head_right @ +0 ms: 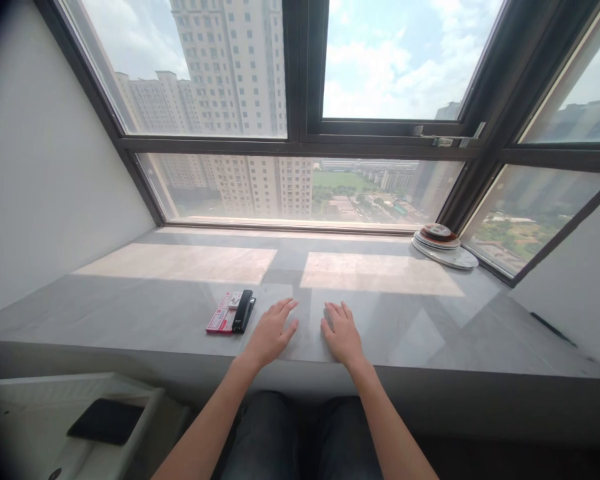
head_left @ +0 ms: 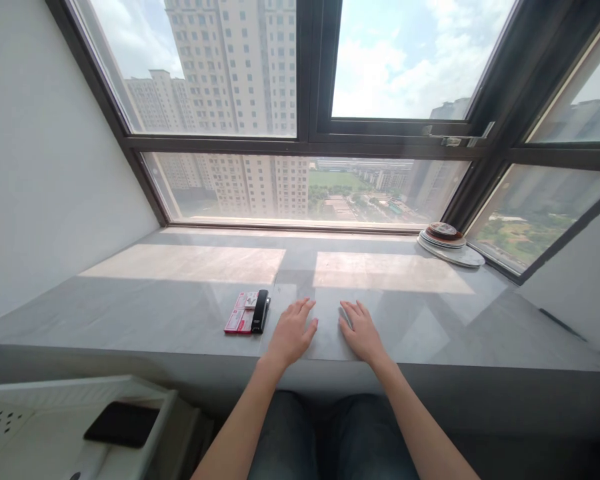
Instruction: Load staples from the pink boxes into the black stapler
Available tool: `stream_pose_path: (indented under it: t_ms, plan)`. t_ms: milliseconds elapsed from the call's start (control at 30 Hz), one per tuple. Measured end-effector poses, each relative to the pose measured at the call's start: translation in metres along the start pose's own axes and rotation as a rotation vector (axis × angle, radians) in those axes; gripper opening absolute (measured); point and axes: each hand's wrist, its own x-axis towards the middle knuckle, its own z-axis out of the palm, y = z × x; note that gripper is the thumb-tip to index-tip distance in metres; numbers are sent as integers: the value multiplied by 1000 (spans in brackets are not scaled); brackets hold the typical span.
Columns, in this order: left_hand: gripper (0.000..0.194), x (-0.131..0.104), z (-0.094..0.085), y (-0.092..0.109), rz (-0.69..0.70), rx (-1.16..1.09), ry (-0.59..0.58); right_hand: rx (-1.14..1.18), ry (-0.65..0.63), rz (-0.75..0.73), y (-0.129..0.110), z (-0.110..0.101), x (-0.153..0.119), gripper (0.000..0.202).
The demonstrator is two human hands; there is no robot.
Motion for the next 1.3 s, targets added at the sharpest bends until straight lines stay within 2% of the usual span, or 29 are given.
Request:
stream_pose_path:
  t_ms: [100,200,833,1300]
  plan:
    - [56,6,28,3,-82,127,-87,-273,-121,7,5,-1,-9,59]
    - [57,3,40,-3,-110,198,-128,-390,-135,27,-1,5,-14,60]
    - [57,0,41,-4,-107,221,-119,-433,-167,68,-13,-2,-16,63]
    - [57,1,38,-3,-109,213,-141,-421,-141,54,-13,-2,-16,62]
